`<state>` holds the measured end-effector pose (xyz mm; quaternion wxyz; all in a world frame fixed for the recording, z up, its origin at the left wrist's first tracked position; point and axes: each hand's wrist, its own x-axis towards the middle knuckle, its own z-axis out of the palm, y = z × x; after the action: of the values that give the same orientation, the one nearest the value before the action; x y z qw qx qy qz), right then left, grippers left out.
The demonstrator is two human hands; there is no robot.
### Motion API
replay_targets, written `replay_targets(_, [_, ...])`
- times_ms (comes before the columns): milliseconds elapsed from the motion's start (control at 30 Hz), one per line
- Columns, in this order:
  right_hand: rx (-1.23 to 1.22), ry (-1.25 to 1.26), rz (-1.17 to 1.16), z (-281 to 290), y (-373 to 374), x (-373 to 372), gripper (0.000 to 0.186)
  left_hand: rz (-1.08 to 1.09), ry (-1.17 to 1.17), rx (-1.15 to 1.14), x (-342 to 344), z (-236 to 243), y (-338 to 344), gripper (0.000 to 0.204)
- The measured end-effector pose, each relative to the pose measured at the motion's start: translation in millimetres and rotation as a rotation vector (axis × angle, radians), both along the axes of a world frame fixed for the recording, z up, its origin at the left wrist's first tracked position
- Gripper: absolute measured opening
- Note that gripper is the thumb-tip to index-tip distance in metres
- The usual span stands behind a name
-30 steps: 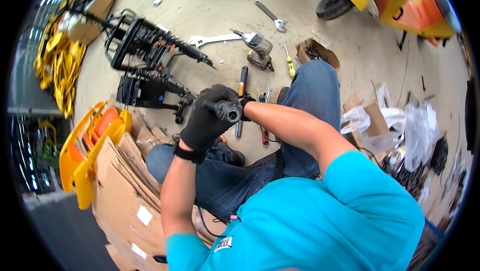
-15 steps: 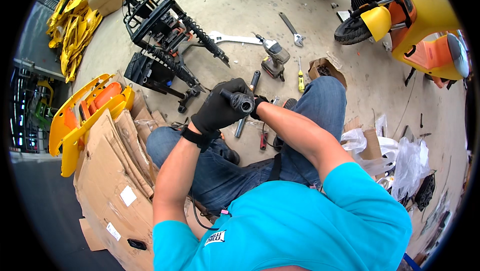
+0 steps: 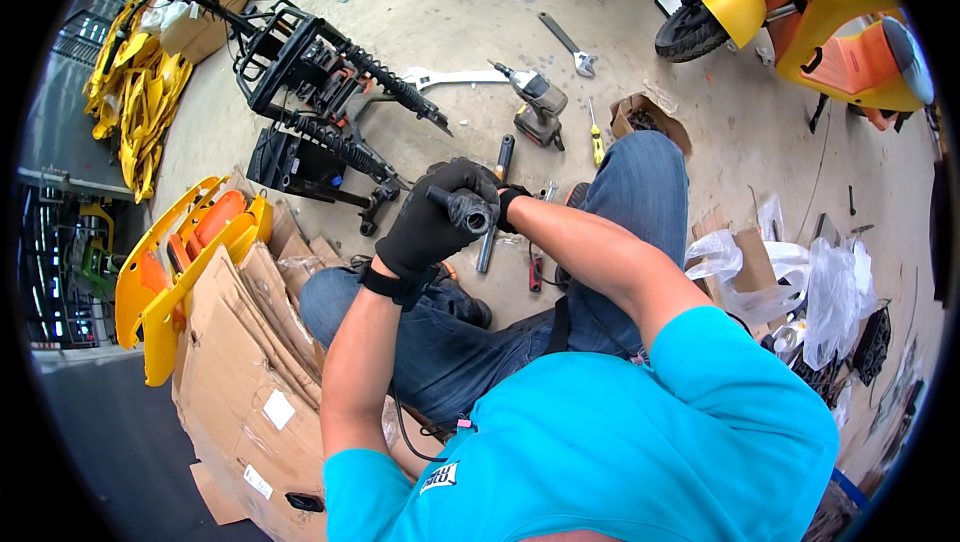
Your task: The person handles motorcycle suspension components and a frame piece, inserting a metal tube into a black housing and securing it by hand.
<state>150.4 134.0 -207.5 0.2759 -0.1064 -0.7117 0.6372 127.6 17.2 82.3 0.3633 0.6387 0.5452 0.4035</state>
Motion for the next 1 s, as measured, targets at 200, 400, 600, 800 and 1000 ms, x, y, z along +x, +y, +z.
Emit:
replay_targets(200, [-0.164, -0.008, 0.030, 61.7, -16.7, 18.0, 0.018, -0.015, -0.044, -0.025, -2.5, -2.3, -9.2, 0.026])
replay_targets(400, [-0.145, -0.210, 0.123, 69.4, -5.8, 20.9, 0.044, -0.031, -0.029, -0.032, 1.5, -1.1, -4.1, 0.026])
replay_targets(600, [0.067, -0.155, 0.039, 64.4, -2.3, 27.6, 0.034, 0.030, -0.138, -0.057, 0.7, -2.2, -0.8, 0.021])
replay_targets(800, [0.501, -0.540, 0.001, 134.5, -19.7, 44.8, 0.040, 0.555, -0.616, -0.014, -65.7, -3.3, -3.4, 0.016])
replay_targets(1000, [0.239, -0.636, 0.032, 164.6, -31.4, 79.1, 0.037, 0.656, -1.035, -0.242, -124.5, -33.4, -33.4, 0.032])
